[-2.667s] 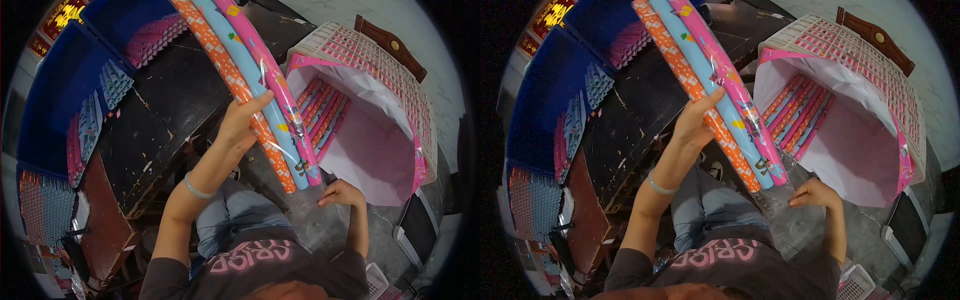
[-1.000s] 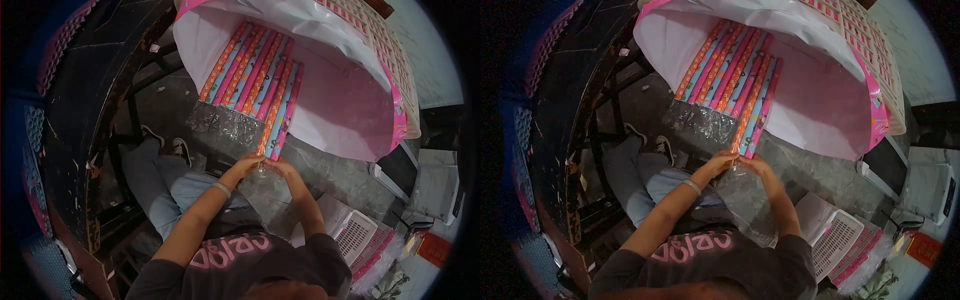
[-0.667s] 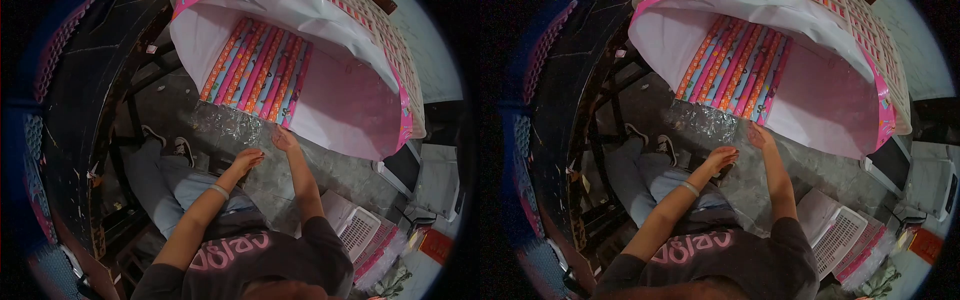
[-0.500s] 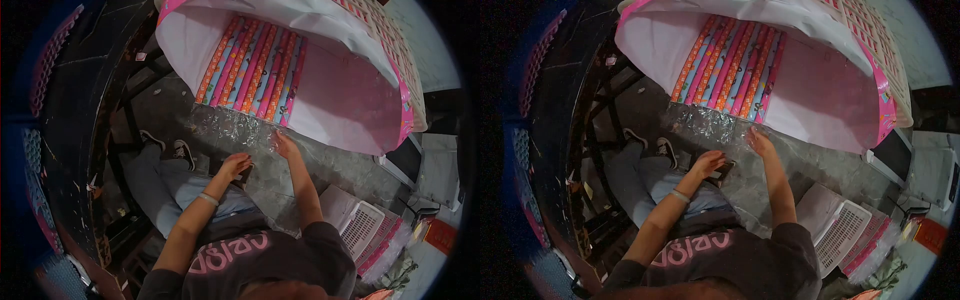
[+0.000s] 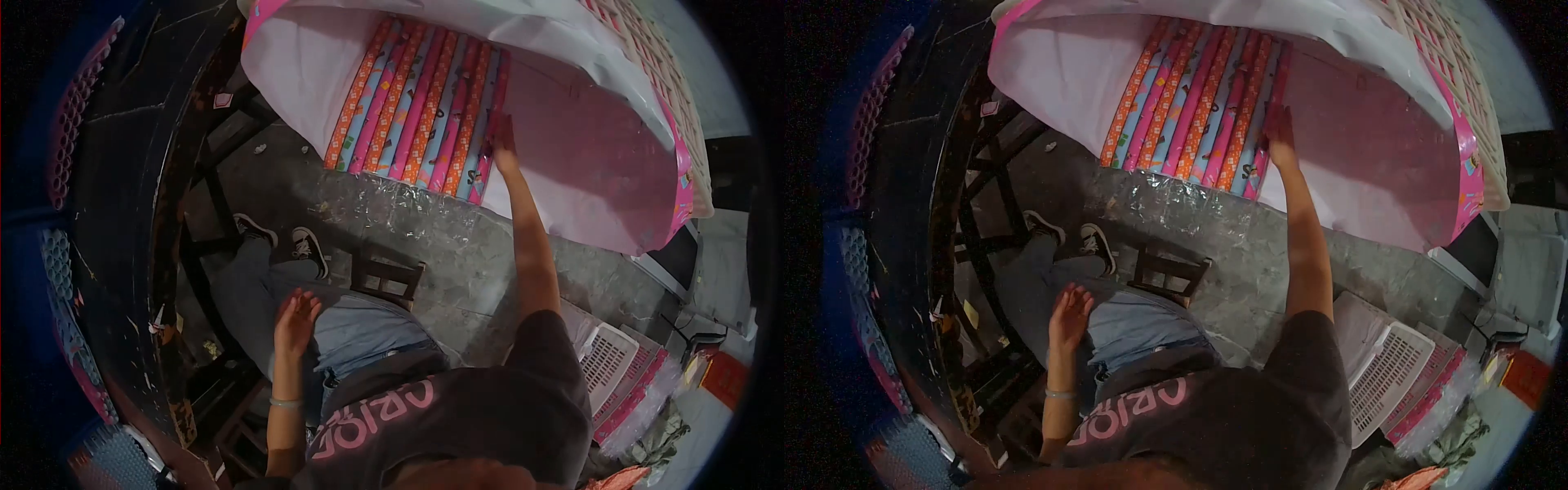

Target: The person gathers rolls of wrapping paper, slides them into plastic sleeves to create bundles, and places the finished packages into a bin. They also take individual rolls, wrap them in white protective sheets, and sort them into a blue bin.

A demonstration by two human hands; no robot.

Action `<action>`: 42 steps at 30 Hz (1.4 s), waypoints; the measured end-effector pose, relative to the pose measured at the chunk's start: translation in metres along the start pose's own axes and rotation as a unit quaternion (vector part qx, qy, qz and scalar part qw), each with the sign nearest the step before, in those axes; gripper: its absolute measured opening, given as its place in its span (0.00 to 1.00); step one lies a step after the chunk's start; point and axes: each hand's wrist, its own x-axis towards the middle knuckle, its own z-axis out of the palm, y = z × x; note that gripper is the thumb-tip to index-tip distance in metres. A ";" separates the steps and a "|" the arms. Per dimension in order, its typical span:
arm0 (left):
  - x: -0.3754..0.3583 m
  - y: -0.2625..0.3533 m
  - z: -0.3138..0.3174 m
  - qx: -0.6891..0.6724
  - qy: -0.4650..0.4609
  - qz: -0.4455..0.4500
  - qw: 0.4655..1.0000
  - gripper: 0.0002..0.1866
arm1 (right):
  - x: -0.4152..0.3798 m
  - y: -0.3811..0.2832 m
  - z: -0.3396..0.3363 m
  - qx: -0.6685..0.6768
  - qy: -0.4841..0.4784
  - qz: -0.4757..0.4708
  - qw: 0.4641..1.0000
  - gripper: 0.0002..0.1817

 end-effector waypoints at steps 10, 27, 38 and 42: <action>-0.032 -0.010 -0.003 0.058 -0.003 0.056 0.997 0.18 | 0.023 -0.001 0.037 -0.159 0.032 -0.181 0.970 0.28; -0.032 -0.010 -0.003 0.042 -0.031 0.056 0.997 0.17 | 0.031 -0.060 0.044 -0.413 -0.091 -0.065 0.904 0.39; -0.033 -0.010 -0.003 0.035 -0.024 0.056 0.998 0.17 | 0.054 -0.092 0.030 -0.327 0.048 -0.078 0.940 0.36; -0.033 -0.012 0.000 0.035 -0.013 0.057 0.998 0.17 | 0.036 -0.081 0.032 -0.327 0.067 -0.114 0.936 0.35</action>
